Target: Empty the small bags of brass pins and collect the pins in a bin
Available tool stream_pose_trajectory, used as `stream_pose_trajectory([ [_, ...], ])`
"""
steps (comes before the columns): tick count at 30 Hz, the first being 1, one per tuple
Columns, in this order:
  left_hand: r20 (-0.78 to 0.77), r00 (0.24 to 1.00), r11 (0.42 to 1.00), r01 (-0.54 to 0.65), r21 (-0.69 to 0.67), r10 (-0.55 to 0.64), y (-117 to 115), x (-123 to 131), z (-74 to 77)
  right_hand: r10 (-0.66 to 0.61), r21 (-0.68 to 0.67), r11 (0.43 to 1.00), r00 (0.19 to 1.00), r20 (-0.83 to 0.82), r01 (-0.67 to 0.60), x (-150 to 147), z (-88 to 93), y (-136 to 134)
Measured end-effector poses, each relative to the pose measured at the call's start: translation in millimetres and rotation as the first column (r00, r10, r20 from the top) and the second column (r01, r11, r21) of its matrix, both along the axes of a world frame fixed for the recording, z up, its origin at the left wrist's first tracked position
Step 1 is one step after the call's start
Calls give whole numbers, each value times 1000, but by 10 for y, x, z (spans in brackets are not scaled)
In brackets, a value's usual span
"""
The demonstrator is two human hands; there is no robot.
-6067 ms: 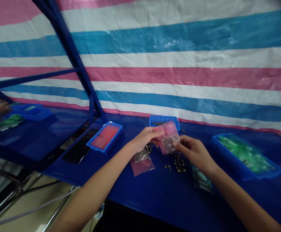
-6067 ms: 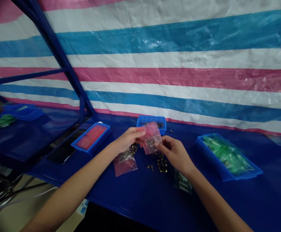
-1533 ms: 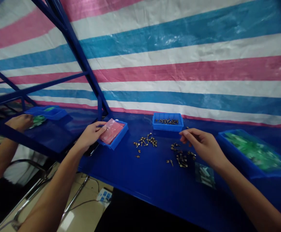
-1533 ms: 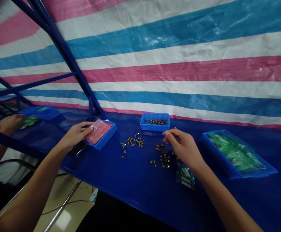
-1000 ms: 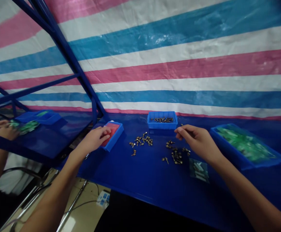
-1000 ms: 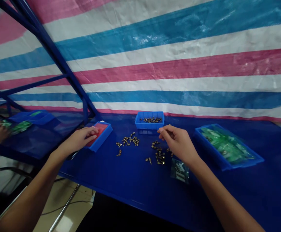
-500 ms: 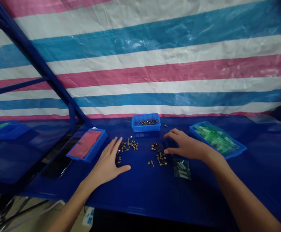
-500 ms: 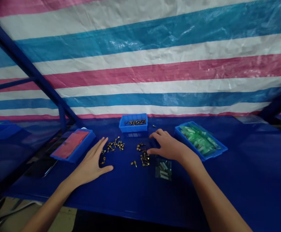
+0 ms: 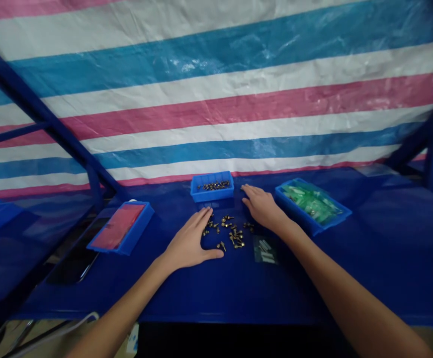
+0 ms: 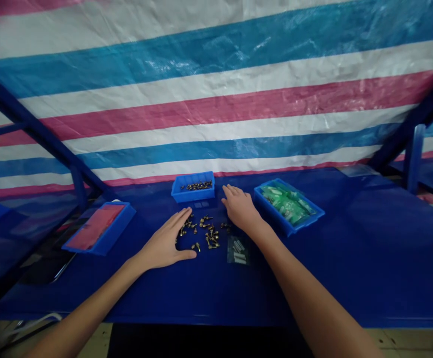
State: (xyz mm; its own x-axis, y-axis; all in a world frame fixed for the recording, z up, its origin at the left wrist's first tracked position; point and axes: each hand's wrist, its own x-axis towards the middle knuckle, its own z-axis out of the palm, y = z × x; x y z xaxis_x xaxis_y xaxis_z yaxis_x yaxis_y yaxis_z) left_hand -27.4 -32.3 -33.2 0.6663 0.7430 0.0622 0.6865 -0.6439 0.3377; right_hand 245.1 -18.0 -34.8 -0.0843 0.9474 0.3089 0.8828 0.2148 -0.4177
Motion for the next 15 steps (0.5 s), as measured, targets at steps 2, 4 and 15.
stream_pose_trajectory([
  [2, 5, 1000, 1000, 5, -1, -5, -15, 74, 7, 23, -17, 1000, 993, -112, -25, -41, -98, 57],
  [4, 17, 1000, 1000, 2, 4, -2, -16, 168, 1, 45, -15, 999, 973, -226, -49, -76, -145, 97],
  [15, 108, 991, 996, 72, 43, -76, 161, 645, 15, -53, -9, 998, 719, -693, 65, -420, -86, -83],
])
